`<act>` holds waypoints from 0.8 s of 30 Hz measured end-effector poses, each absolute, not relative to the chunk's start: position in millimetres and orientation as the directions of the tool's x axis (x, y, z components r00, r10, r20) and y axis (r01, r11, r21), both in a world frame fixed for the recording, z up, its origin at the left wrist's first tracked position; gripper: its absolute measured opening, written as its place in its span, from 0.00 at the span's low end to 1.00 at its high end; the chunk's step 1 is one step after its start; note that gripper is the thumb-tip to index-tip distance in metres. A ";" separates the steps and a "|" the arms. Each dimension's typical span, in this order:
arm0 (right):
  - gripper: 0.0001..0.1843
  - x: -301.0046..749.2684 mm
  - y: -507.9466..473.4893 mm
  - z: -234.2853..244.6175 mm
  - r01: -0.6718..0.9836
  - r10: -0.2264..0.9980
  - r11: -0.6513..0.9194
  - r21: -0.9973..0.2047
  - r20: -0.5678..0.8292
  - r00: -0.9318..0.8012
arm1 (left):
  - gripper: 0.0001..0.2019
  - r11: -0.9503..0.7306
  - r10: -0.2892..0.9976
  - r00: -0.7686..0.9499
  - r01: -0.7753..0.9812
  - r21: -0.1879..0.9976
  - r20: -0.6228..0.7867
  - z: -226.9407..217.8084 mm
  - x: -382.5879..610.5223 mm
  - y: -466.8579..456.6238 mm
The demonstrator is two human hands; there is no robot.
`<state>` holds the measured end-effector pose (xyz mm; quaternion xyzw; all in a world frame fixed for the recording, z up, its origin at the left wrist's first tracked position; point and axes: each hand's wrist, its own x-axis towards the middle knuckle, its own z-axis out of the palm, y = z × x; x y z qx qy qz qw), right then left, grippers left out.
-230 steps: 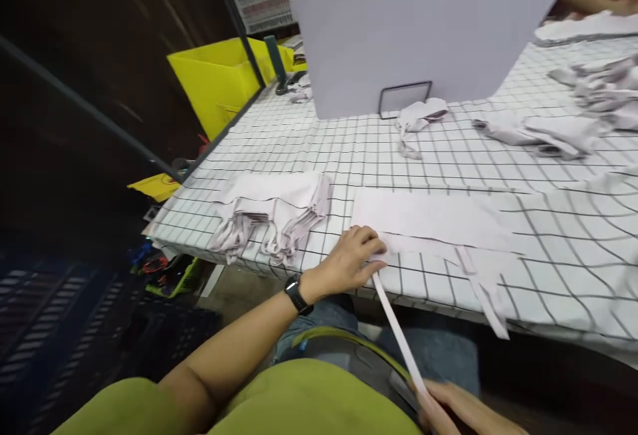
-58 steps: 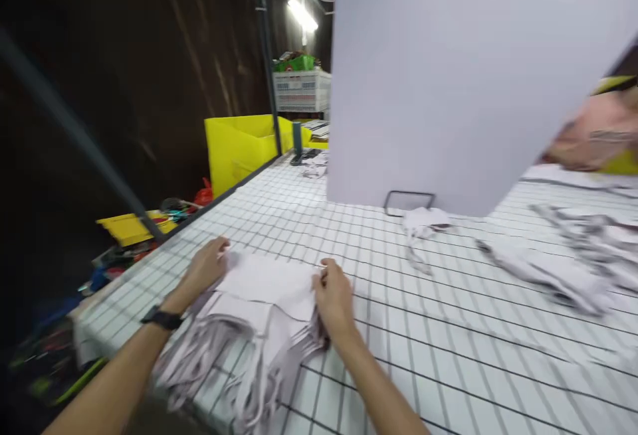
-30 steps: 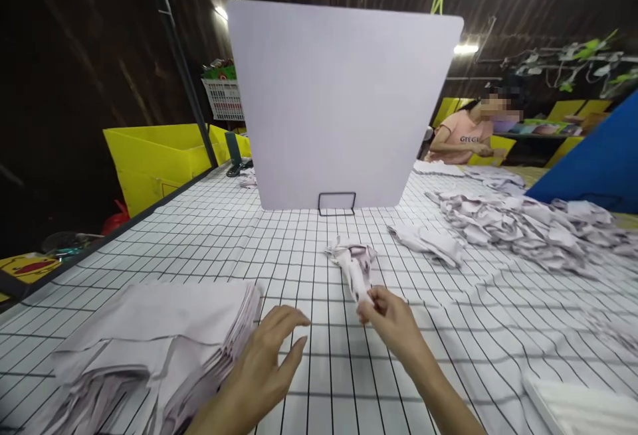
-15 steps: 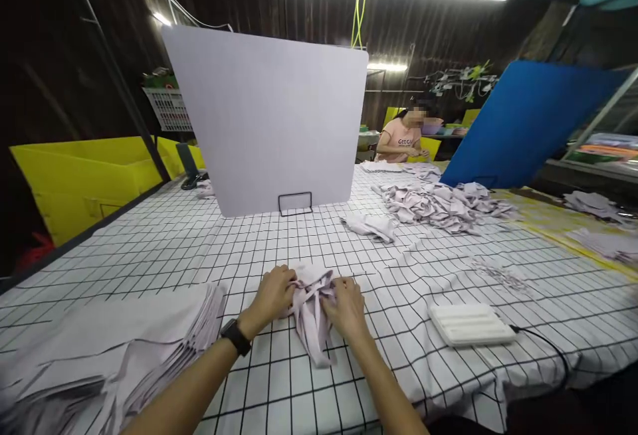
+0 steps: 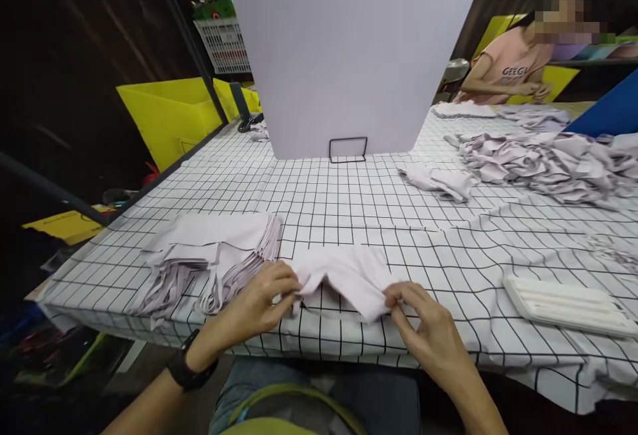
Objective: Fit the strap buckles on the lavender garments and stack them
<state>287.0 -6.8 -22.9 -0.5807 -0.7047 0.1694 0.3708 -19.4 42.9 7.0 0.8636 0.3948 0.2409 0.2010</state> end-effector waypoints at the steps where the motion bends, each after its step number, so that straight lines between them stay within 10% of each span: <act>1: 0.10 291.4 -16.0 -28.3 0.686 0.962 0.250 -0.683 0.255 -0.097 | 0.08 -0.597 0.757 0.634 0.572 0.563 0.158 3.8 -25.3 35.8; 10: 0.16 279.6 29.2 -19.3 0.769 0.991 0.079 -0.635 0.135 0.009 | 0.11 -0.401 0.912 0.346 0.634 0.661 0.221 -7.5 -8.2 55.1; 17: 0.14 242.9 73.8 -13.5 0.822 0.973 0.225 -0.523 0.163 -0.162 | 0.05 -0.234 0.919 0.356 0.838 0.493 -0.169 9.2 10.9 105.4; 24: 0.15 217.6 60.5 -18.9 0.779 0.977 0.213 -0.590 0.117 -0.179 | 0.07 -0.228 0.878 0.444 0.718 0.657 -0.180 14.2 8.4 106.1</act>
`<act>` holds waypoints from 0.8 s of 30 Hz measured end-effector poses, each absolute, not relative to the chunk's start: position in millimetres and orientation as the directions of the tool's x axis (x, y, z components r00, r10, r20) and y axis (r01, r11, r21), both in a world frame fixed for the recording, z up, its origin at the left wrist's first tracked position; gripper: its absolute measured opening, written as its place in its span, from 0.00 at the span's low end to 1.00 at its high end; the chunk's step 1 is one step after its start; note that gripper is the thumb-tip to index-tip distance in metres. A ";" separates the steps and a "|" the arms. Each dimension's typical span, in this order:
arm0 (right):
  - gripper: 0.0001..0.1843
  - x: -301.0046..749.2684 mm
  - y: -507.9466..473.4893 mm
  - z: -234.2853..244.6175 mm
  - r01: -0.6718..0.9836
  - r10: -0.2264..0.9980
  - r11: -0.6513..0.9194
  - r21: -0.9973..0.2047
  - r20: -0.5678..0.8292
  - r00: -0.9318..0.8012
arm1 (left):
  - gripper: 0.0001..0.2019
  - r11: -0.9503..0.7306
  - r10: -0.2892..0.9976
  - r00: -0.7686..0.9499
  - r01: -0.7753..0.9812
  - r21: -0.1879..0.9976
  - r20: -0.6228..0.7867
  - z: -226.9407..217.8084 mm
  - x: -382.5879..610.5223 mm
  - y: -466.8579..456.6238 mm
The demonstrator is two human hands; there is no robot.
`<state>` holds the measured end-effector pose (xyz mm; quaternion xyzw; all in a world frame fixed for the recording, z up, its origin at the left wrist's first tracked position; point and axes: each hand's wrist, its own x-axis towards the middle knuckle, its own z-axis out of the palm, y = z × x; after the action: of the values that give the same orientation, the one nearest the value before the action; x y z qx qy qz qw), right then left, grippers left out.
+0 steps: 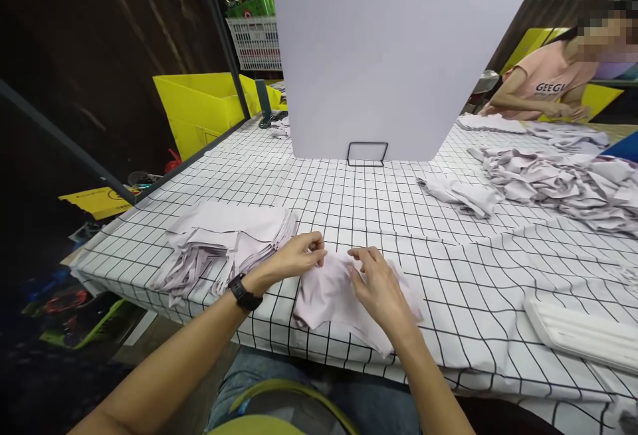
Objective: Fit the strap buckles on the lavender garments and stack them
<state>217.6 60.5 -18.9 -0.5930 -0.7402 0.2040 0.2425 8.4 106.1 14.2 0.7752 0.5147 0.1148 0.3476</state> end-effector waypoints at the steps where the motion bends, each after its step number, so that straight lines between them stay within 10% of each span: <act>1: 0.16 214.1 64.6 -21.9 0.789 0.975 0.221 -0.572 0.119 -0.187 | 0.07 -0.229 0.882 0.440 0.714 0.662 -0.169 14.3 8.0 105.9; 12: 0.09 203.9 99.4 -19.5 0.765 0.939 0.298 -0.571 0.032 -0.342 | 0.04 -0.219 0.887 0.428 0.719 0.659 -0.172 9.2 -1.2 100.5; 17: 0.13 226.1 77.6 15.5 0.708 0.950 0.308 -0.635 0.164 -0.266 | 0.06 -0.263 0.807 0.581 0.192 0.946 0.107 37.3 2.9 103.2; 24: 0.28 230.2 55.5 71.8 0.324 0.933 0.099 -0.941 -0.025 -0.358 | 0.07 -0.357 0.716 0.621 -0.067 0.932 0.319 86.7 40.0 107.2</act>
<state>230.2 55.5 71.8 -0.4693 -0.6699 0.4799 0.3173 40.0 107.2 86.7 0.7334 0.2212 0.3748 0.5222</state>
